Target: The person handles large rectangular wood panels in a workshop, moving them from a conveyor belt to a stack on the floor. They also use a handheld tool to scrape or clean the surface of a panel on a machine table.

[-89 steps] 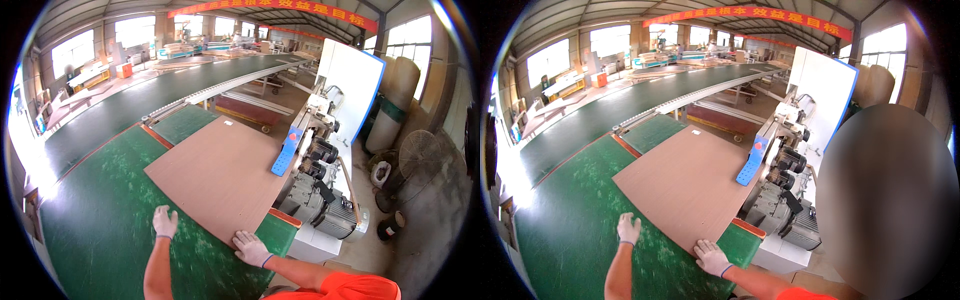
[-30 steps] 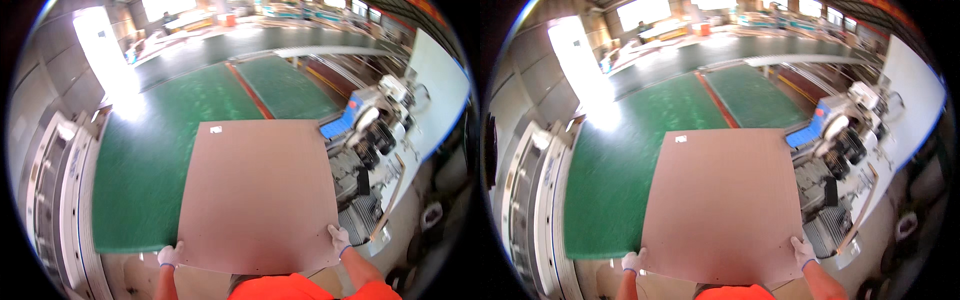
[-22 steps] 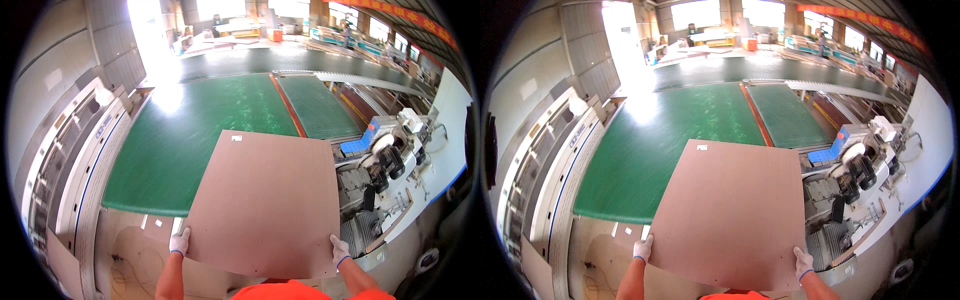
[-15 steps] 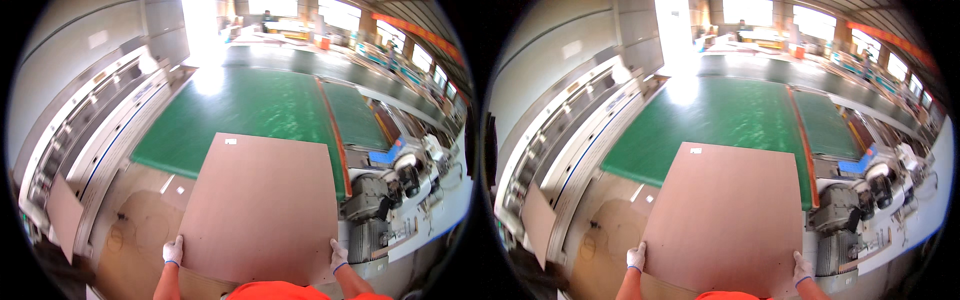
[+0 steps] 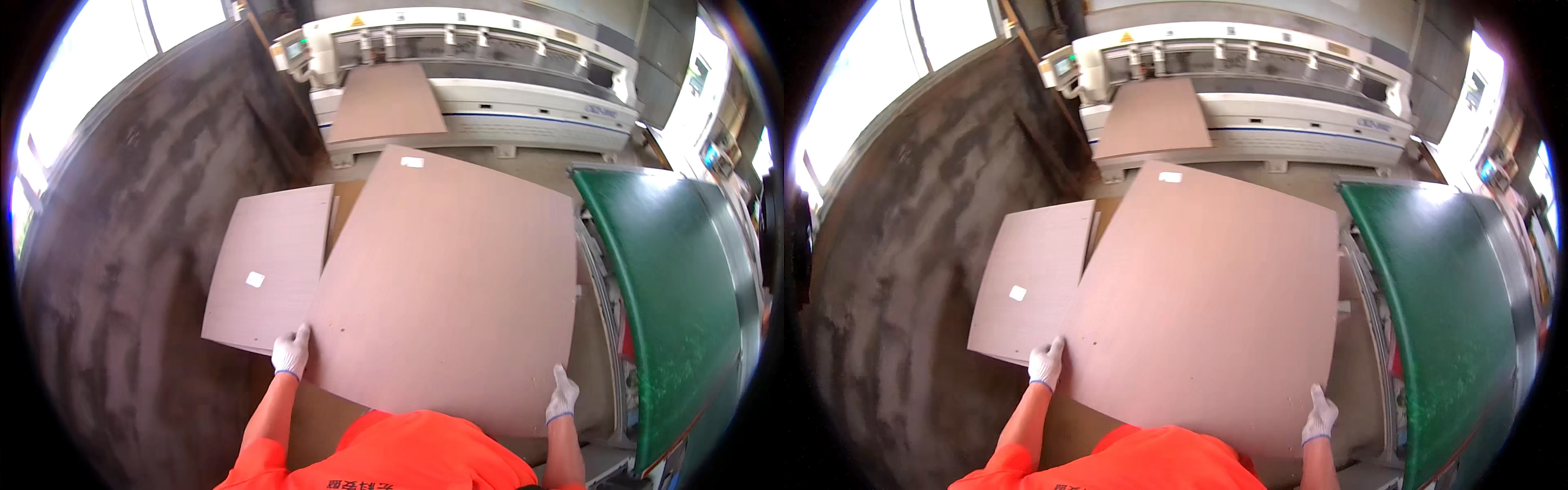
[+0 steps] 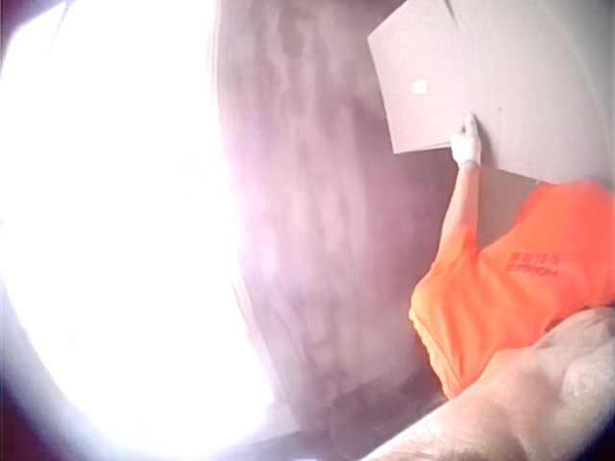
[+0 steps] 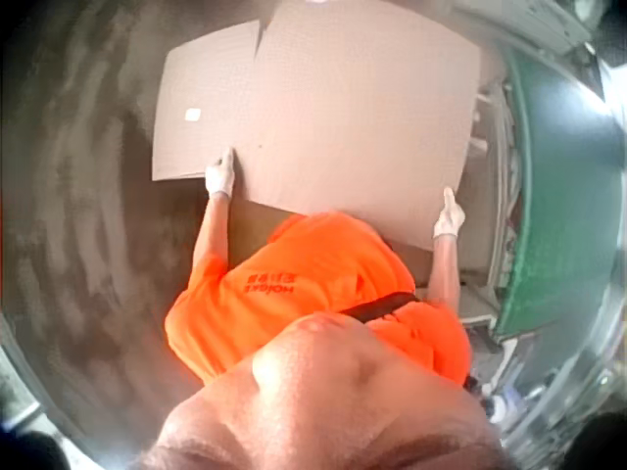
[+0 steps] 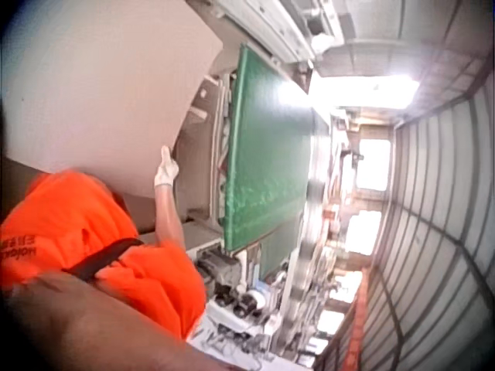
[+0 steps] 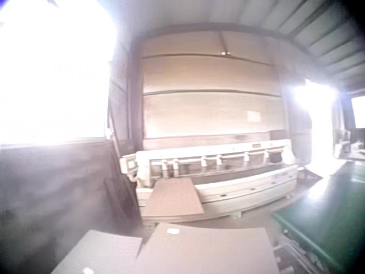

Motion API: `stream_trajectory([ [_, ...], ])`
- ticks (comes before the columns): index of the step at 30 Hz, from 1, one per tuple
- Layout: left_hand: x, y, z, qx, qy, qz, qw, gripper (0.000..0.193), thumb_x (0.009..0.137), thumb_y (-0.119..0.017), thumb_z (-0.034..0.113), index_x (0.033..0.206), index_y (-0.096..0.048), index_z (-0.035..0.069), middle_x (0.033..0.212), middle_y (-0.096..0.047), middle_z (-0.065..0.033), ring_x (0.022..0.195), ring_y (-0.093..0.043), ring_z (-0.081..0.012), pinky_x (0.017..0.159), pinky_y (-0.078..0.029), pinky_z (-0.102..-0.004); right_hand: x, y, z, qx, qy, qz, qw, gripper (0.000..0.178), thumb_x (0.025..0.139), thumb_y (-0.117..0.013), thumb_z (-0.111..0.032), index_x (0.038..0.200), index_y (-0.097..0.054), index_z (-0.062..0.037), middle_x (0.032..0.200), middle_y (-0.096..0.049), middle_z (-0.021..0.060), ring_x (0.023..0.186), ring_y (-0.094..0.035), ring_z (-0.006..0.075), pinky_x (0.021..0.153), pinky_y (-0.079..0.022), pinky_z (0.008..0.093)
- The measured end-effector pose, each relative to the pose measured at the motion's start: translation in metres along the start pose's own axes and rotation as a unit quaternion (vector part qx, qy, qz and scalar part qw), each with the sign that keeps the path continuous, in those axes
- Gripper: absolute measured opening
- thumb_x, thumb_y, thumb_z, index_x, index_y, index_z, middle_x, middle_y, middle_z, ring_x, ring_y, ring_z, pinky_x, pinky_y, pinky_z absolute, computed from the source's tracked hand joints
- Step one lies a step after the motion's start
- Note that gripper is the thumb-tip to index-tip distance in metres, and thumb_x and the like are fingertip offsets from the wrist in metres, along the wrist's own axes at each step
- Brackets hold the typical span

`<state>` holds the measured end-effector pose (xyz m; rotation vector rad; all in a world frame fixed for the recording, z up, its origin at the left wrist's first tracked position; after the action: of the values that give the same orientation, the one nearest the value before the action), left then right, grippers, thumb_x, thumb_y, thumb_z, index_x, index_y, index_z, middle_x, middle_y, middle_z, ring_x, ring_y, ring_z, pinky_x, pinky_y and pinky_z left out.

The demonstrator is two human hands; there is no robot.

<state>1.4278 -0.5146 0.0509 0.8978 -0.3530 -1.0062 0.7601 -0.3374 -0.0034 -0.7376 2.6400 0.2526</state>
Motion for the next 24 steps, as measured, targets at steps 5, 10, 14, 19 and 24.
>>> stream_trajectory([
  [5,-0.013,0.068,-0.129,-0.096,0.172,0.082,0.977,0.060,0.096,-0.067,0.051,0.072,-0.069,-0.004,0.060,-0.061,-0.0143,0.055,-0.057,-0.0258,0.058,-0.048,-0.0465,-0.005,-0.168,-0.019,-0.131,0.014,-0.109,0.985,0.043,0.086,-0.087,-0.024,0.063,-0.052,-0.0123,0.069,-0.043,-0.0070,0.064,-0.035,0.0094,0.057,-0.030,0.0345],
  [10,0.026,0.123,-0.277,-0.025,0.196,0.158,0.967,0.069,0.096,-0.064,0.057,0.077,-0.071,-0.009,0.072,-0.069,-0.0267,0.065,-0.065,-0.0384,0.069,-0.050,-0.0532,-0.074,-0.300,0.015,-0.175,0.000,-0.256,0.951,0.036,0.087,-0.086,-0.025,0.070,-0.058,-0.0108,0.072,-0.050,-0.0049,0.065,-0.043,0.0096,0.057,-0.038,0.0341],
  [14,0.100,0.219,-0.318,0.087,0.170,0.200,0.961,0.069,0.095,-0.063,0.058,0.084,-0.073,-0.009,0.084,-0.072,-0.0306,0.081,-0.071,-0.0445,0.075,-0.053,-0.0543,-0.162,-0.371,0.031,-0.153,-0.090,-0.414,0.893,0.032,0.094,-0.081,-0.025,0.076,-0.059,-0.0111,0.075,-0.052,-0.0058,0.069,-0.048,0.0083,0.059,-0.043,0.0310],
  [19,0.178,0.253,-0.265,0.226,0.151,0.125,0.954,0.074,0.098,-0.056,0.057,0.140,-0.057,-0.004,0.134,-0.064,-0.0306,0.122,-0.064,-0.0434,0.105,-0.049,-0.0515,-0.232,-0.424,0.071,-0.210,-0.009,-0.446,0.870,0.034,0.098,-0.074,-0.033,0.081,-0.063,-0.0057,0.075,-0.060,-0.0011,0.067,-0.054,0.0135,0.063,-0.048,0.0357],
  [24,0.177,0.126,-0.204,0.290,0.055,0.138,0.945,0.088,0.101,-0.050,0.061,0.159,-0.036,-0.003,0.164,-0.033,-0.0300,0.155,-0.023,-0.0472,0.127,-0.014,-0.0595,-0.215,-0.435,0.112,-0.373,0.130,-0.492,0.776,0.057,0.096,-0.066,-0.051,0.091,-0.065,0.0055,0.075,-0.066,0.0204,0.063,-0.060,0.0314,0.065,-0.050,0.0472],
])
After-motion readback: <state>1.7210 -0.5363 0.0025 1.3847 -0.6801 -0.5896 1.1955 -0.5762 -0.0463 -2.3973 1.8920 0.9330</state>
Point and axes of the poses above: each hand's wrist, its own x-axis towards the middle knuckle, its own y-axis out of the back of the hand, z = x × y, the point moved 5 cm from there along x, towards the middle knuckle
